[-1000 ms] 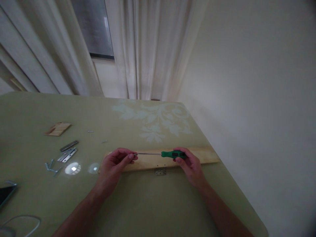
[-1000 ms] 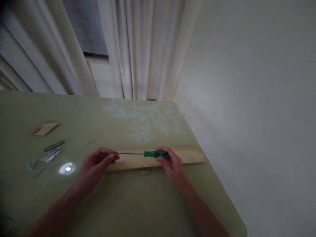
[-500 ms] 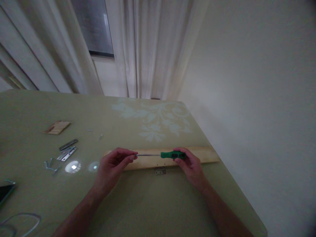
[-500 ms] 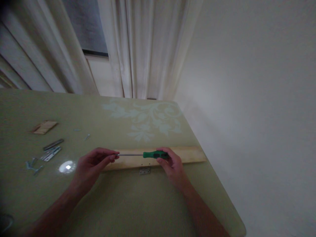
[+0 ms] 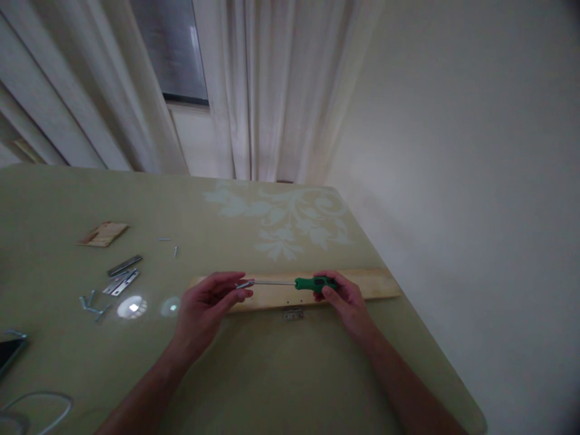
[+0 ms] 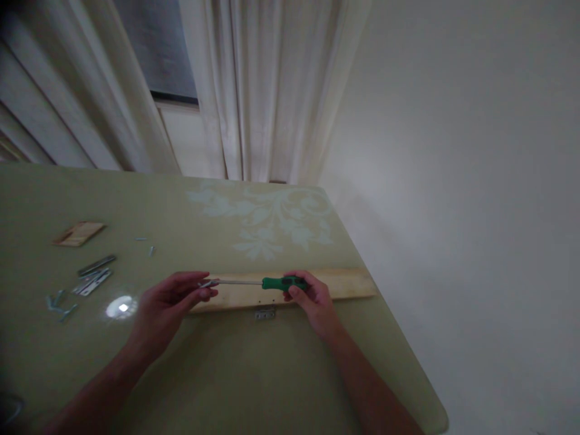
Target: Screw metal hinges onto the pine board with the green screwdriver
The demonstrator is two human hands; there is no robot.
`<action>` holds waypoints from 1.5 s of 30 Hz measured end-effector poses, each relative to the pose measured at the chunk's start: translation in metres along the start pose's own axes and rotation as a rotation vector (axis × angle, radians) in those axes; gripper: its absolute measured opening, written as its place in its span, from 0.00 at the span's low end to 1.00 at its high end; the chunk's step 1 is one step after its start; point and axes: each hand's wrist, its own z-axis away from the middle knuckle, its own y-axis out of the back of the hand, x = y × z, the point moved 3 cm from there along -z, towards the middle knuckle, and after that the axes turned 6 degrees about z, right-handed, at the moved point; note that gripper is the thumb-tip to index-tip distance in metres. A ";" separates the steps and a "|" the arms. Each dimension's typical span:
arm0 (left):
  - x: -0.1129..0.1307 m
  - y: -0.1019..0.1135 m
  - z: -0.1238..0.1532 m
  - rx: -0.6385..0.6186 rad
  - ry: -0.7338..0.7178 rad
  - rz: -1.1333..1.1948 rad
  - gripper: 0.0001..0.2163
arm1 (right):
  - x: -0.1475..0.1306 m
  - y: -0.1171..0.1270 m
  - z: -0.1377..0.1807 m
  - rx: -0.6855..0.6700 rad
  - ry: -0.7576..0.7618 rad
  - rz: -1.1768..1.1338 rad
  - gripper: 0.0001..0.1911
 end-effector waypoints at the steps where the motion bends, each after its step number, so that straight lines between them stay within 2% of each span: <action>1: 0.001 -0.001 0.000 -0.001 -0.002 -0.009 0.16 | 0.001 0.000 0.000 -0.002 -0.002 -0.004 0.21; 7: 0.005 -0.003 -0.001 -0.005 -0.033 -0.094 0.14 | -0.001 0.003 -0.001 -0.002 -0.007 0.071 0.21; 13: 0.004 0.006 -0.004 -0.028 -0.117 -0.269 0.11 | -0.004 0.007 -0.002 0.007 0.022 0.153 0.21; 20: -0.003 0.006 -0.005 -0.093 -0.070 -0.257 0.10 | -0.004 0.010 -0.003 0.034 0.019 0.189 0.23; 27: 0.001 0.007 0.000 -0.056 -0.177 -0.380 0.08 | -0.002 0.008 -0.002 0.001 -0.025 0.093 0.22; 30: -0.002 0.007 0.000 -0.050 -0.156 -0.335 0.09 | -0.002 0.007 -0.002 -0.015 -0.041 0.054 0.21; 35: -0.006 0.005 -0.001 -0.028 -0.082 -0.198 0.18 | 0.002 0.005 -0.001 -0.011 -0.055 0.006 0.21; 45: 0.000 0.003 0.000 -0.006 -0.030 -0.144 0.15 | 0.008 0.006 -0.001 0.000 -0.078 -0.044 0.22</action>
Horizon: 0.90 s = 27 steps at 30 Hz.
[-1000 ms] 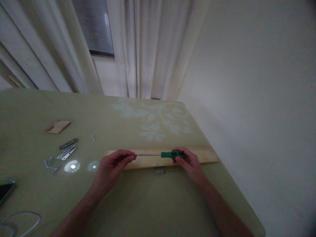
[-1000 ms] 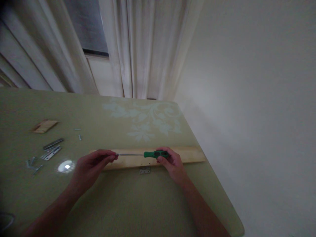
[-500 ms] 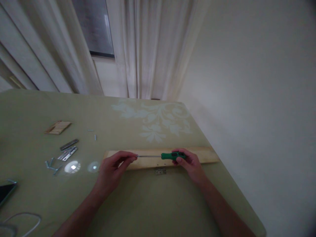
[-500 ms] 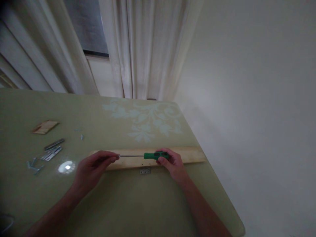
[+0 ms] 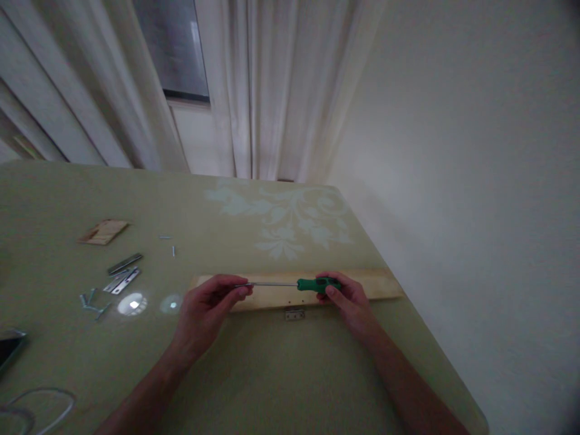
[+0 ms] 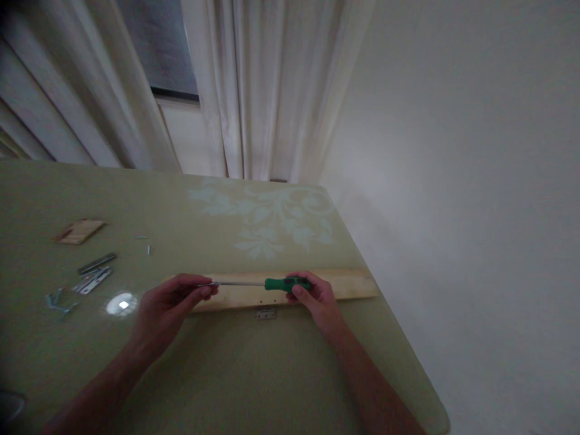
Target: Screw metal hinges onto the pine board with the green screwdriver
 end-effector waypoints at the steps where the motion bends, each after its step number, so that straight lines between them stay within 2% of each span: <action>1: 0.000 0.000 0.000 0.004 0.006 -0.001 0.15 | 0.000 0.000 0.000 0.005 -0.001 0.003 0.22; 8: 0.001 0.000 -0.001 0.029 0.004 0.023 0.15 | -0.001 0.003 -0.001 0.033 0.016 -0.016 0.23; 27: 0.000 0.001 0.000 -0.006 -0.049 -0.015 0.09 | -0.003 0.000 0.000 0.000 0.022 -0.026 0.20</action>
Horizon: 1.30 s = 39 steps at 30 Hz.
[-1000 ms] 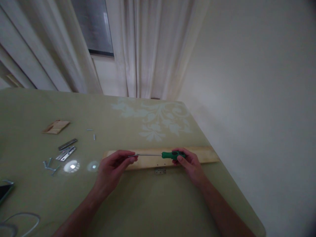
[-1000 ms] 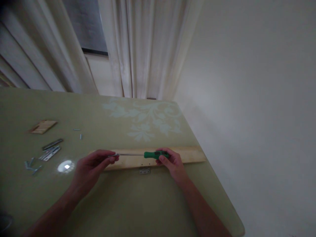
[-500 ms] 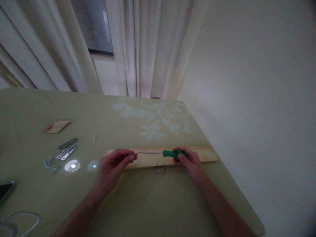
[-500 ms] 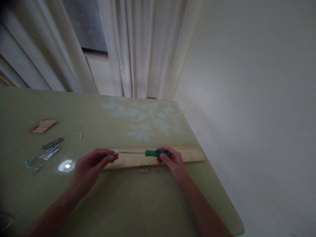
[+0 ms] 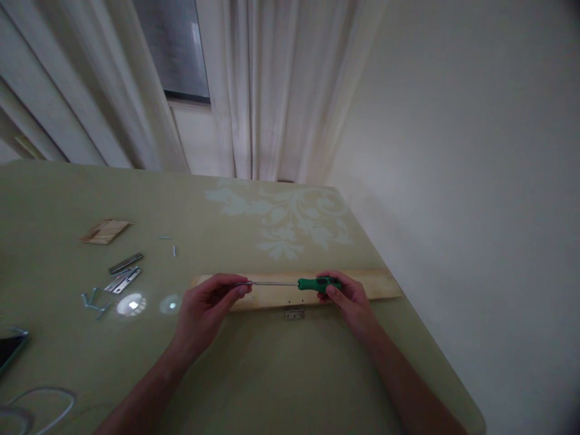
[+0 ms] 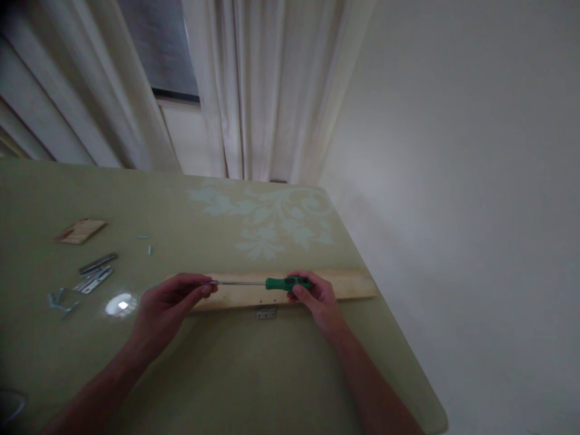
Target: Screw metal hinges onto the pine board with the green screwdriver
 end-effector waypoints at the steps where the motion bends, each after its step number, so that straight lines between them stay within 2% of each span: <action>1: 0.000 0.000 0.000 -0.007 -0.005 -0.004 0.09 | 0.000 0.000 0.000 0.000 0.002 -0.001 0.20; 9: 0.002 0.002 0.000 -0.011 -0.047 -0.084 0.07 | -0.004 0.001 -0.001 -0.026 0.037 0.024 0.17; 16: 0.008 0.004 -0.003 -0.054 -0.155 -0.264 0.05 | -0.013 0.002 0.000 0.000 0.076 0.083 0.17; 19: 0.006 0.003 -0.003 -0.070 -0.142 -0.305 0.05 | -0.015 0.003 0.001 0.012 0.095 0.099 0.17; 27: -0.004 -0.003 0.000 -0.096 -0.040 -0.147 0.07 | -0.013 0.004 0.001 0.036 0.099 -0.006 0.15; 33: -0.006 -0.005 0.001 -0.069 0.029 -0.031 0.16 | -0.006 0.002 0.001 0.053 0.032 -0.088 0.18; 39: -0.004 -0.005 0.001 -0.083 0.029 -0.035 0.12 | -0.005 0.003 0.000 0.072 0.025 -0.089 0.19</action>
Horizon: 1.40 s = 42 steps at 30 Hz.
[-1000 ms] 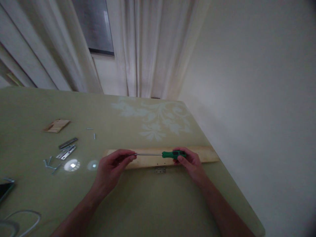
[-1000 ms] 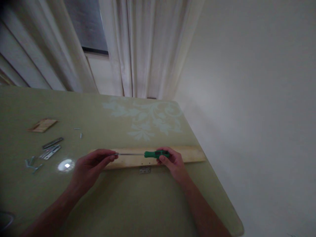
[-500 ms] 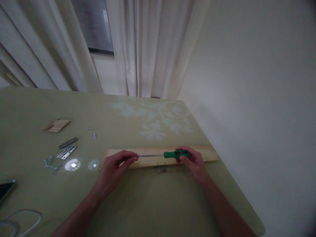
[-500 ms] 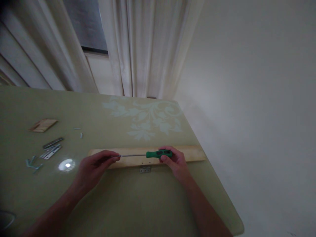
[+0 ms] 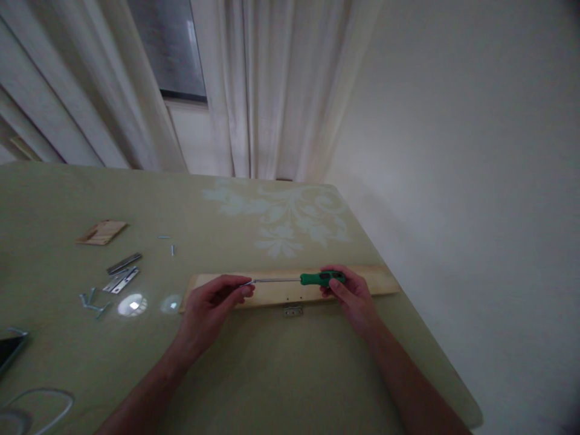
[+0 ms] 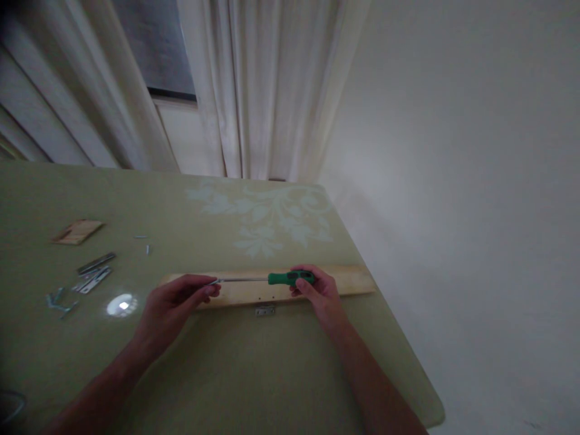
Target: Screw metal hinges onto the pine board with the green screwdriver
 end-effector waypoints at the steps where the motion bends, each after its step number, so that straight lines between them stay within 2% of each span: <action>1: 0.000 0.000 0.000 0.004 0.001 0.000 0.12 | 0.000 0.001 0.000 -0.004 0.001 0.010 0.19; 7: 0.003 0.004 -0.001 0.043 0.012 0.002 0.15 | -0.002 0.001 0.000 -0.094 -0.037 0.104 0.19; 14: 0.014 0.008 -0.001 0.075 -0.006 0.025 0.16 | -0.005 -0.013 0.008 -0.339 0.001 0.277 0.23; 19: 0.018 0.010 0.000 0.091 -0.022 0.042 0.17 | -0.007 -0.023 0.013 -0.417 0.017 0.321 0.19; 30: 0.008 0.007 -0.003 0.010 0.036 0.033 0.17 | -0.014 -0.008 0.005 -0.289 0.041 0.335 0.17; 36: 0.003 -0.002 -0.001 -0.039 0.073 0.038 0.15 | -0.009 -0.001 0.005 -0.118 0.001 0.148 0.17; 39: -0.004 -0.008 0.001 -0.019 0.138 0.139 0.15 | -0.007 0.002 0.004 0.001 0.007 0.001 0.17; 42: -0.013 -0.012 0.003 0.073 0.256 0.387 0.15 | -0.008 0.010 0.001 0.141 0.035 -0.157 0.16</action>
